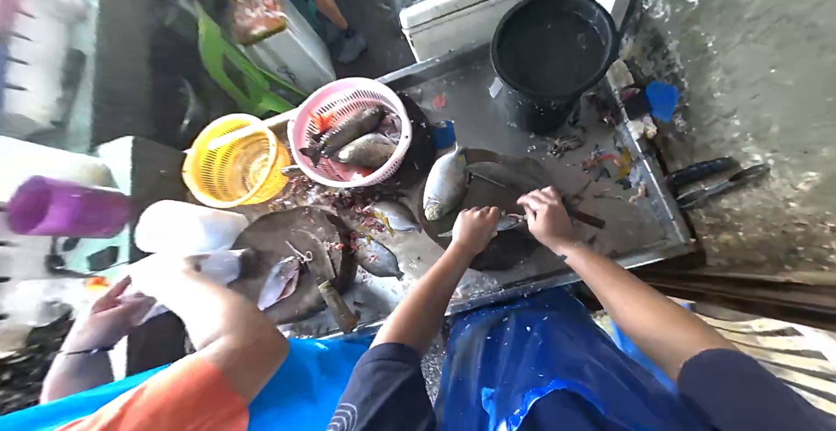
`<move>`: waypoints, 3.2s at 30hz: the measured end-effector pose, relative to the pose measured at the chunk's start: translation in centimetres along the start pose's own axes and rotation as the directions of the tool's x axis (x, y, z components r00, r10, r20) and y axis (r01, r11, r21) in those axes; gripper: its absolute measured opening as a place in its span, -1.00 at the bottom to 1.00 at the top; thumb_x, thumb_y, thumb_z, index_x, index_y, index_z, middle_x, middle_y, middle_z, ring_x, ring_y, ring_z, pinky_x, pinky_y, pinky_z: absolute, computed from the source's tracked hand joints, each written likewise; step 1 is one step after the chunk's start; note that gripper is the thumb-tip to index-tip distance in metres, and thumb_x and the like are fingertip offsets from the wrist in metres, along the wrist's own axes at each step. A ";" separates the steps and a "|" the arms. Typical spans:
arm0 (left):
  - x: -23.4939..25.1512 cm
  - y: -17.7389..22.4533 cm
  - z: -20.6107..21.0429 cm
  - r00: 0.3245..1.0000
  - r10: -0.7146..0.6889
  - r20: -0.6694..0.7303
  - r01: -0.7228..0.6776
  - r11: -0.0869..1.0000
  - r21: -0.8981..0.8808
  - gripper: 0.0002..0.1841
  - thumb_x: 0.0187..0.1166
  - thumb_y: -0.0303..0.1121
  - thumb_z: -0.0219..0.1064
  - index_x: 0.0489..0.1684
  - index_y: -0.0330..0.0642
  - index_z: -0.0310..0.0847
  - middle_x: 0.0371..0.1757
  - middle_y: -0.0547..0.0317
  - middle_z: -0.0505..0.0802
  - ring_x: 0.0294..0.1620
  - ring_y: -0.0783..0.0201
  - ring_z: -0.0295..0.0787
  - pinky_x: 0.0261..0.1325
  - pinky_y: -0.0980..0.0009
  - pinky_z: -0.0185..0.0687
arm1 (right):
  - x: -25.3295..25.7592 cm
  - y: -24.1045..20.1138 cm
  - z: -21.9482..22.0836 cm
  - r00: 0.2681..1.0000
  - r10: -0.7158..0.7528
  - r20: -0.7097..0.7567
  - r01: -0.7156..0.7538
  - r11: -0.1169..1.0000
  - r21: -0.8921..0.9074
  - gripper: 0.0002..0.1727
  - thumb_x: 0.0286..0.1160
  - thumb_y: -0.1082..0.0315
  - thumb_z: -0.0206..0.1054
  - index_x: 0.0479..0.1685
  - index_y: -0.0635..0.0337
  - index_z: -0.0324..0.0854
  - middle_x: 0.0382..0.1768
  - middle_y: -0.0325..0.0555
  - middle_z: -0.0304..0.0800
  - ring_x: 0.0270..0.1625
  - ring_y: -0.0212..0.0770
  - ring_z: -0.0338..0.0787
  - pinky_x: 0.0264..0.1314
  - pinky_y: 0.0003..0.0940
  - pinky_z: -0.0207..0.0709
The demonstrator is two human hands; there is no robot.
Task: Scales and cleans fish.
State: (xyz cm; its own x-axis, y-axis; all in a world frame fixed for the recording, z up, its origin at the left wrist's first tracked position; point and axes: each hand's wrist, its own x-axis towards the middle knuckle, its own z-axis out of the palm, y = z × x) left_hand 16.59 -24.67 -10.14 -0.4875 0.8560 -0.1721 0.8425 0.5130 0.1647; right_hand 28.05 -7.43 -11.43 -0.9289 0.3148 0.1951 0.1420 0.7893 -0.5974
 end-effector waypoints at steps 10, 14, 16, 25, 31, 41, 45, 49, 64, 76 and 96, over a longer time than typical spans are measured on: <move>1.0 0.0 0.8 0.988 -0.053 0.143 0.057 0.998 -0.021 -0.61 0.51 -0.19 0.47 0.27 -0.08 0.66 0.18 0.03 0.87 0.25 -0.04 0.80 0.31 -0.12 0.66 | 2.2 1.0 1.9 0.832 -0.033 0.553 -0.004 0.998 0.065 -0.69 0.49 0.39 0.38 0.16 0.26 0.80 0.34 0.18 0.72 0.50 0.15 0.63 0.65 0.10 0.42; 0.7 0.0 0.9 0.993 -0.060 0.098 0.062 0.998 -0.016 -0.64 0.46 -0.20 0.48 0.15 -0.12 0.67 0.06 0.04 0.89 0.17 -0.02 0.83 0.22 -0.08 0.69 | 2.0 2.6 3.2 0.835 -0.226 0.502 0.235 0.971 0.047 -0.72 0.50 0.25 0.41 -0.06 0.33 0.77 0.16 0.21 0.76 0.33 0.22 0.72 0.39 0.17 0.60; 0.8 0.2 0.8 0.990 -0.080 0.120 0.081 0.997 -0.003 -0.63 0.45 -0.20 0.49 0.17 -0.11 0.66 0.09 0.06 0.89 0.19 0.00 0.83 0.24 -0.07 0.69 | 1.7 2.1 2.8 0.812 -0.225 0.539 0.287 0.957 -0.033 -0.71 0.61 0.26 0.31 -0.01 0.36 0.71 0.16 0.25 0.75 0.29 0.27 0.74 0.27 0.24 0.61; 1.4 0.3 0.0 0.976 -0.087 0.199 0.085 0.996 0.018 -0.58 0.43 -0.16 0.49 0.23 -0.06 0.65 0.16 0.08 0.87 0.22 0.00 0.82 0.24 -0.10 0.69 | 2.3 0.5 0.7 0.710 -0.127 0.692 0.362 0.909 -0.205 -0.60 0.79 0.17 0.13 0.17 0.39 0.62 0.02 0.35 0.80 0.09 0.36 0.84 0.13 0.30 0.66; 1.6 1.0 -1.5 0.944 -0.211 0.255 0.218 0.976 -0.002 -0.57 0.45 -0.10 0.48 0.27 0.00 0.66 0.18 0.09 0.87 0.20 -0.03 0.83 0.19 -0.15 0.70 | 3.9 1.3 -2.4 0.740 -0.155 0.654 0.323 0.935 -0.144 -0.65 0.77 0.20 0.15 0.06 0.35 0.67 -0.06 0.34 0.82 0.07 0.37 0.85 0.07 0.34 0.67; 6.6 4.0 -4.7 0.823 0.004 0.569 -0.105 0.984 0.145 -0.58 0.17 -0.32 0.68 0.07 0.14 0.84 0.02 0.09 0.91 0.21 -0.09 0.77 0.34 -0.35 0.50 | 18.7 8.9 -14.7 0.990 0.090 0.112 -0.052 0.951 -0.304 -0.53 0.59 0.25 0.29 0.49 0.07 0.62 0.51 0.33 0.53 0.58 0.46 0.47 0.49 0.46 0.40; 6.8 7.3 -3.0 0.869 0.255 0.424 -0.305 0.951 0.054 -0.66 0.54 -0.49 0.40 0.15 0.18 0.85 0.56 0.12 0.67 0.74 -0.10 0.32 0.81 -0.36 -0.18 | 26.4 10.6 -10.8 0.910 0.314 0.272 -0.233 0.928 -0.292 -0.54 0.58 0.21 0.22 0.35 0.27 0.69 0.42 0.44 0.64 0.56 0.54 0.50 0.44 0.74 0.19; 1.8 5.6 0.6 0.997 0.057 0.056 -0.044 0.978 -0.204 -0.43 0.36 -0.48 0.52 0.38 0.33 0.74 0.59 0.14 0.63 0.66 -0.10 0.39 0.70 -0.26 0.19 | 21.3 8.8 -10.8 0.987 0.133 0.090 -0.116 0.977 -0.178 -0.69 0.70 0.40 0.04 0.11 0.30 0.69 0.35 0.28 0.67 0.52 0.32 0.57 0.53 0.37 0.36; -1.4 8.2 7.5 0.859 -0.474 -0.191 0.308 0.779 -0.547 -0.62 0.66 -0.17 0.31 0.32 -0.15 0.62 0.39 -0.20 0.65 0.43 -0.19 0.55 0.43 -0.16 0.49 | -3.1 8.1 -11.0 0.897 0.317 0.309 -0.393 0.892 0.225 -0.44 0.52 0.36 0.29 0.57 0.16 0.45 0.11 0.20 0.82 -0.04 0.13 0.88 0.03 0.22 0.74; 0.7 10.2 8.4 0.825 -0.544 -0.153 0.459 0.804 -0.378 -0.28 0.57 0.33 0.16 0.44 -0.09 0.48 0.55 -0.37 0.45 0.48 -0.38 0.37 0.33 -0.28 0.29 | -12.1 3.2 -5.2 0.729 0.516 0.450 -0.626 0.768 0.134 -0.64 0.89 0.11 0.01 0.35 0.16 0.46 -0.55 0.03 0.63 -0.53 0.03 0.72 -0.40 0.11 0.66; 1.8 10.5 8.6 0.793 -0.569 -0.217 0.498 0.811 -0.306 -0.27 0.49 0.38 0.24 0.32 -0.09 0.50 0.44 -0.32 0.53 0.40 -0.32 0.45 0.25 -0.20 0.32 | -11.3 0.6 -9.3 0.584 0.559 0.589 -0.586 0.792 -0.171 -0.73 0.89 0.15 0.03 0.09 0.19 0.44 -0.50 0.03 0.60 -0.43 0.05 0.73 -0.36 0.10 0.64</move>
State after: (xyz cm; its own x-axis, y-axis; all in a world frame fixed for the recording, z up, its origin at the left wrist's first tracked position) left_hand 26.58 -18.28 -17.06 -0.9160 0.4008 -0.0191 0.3702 0.8624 0.3454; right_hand 41.84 -5.61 -6.81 -0.6641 0.3148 -0.6782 0.7154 0.5310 -0.4541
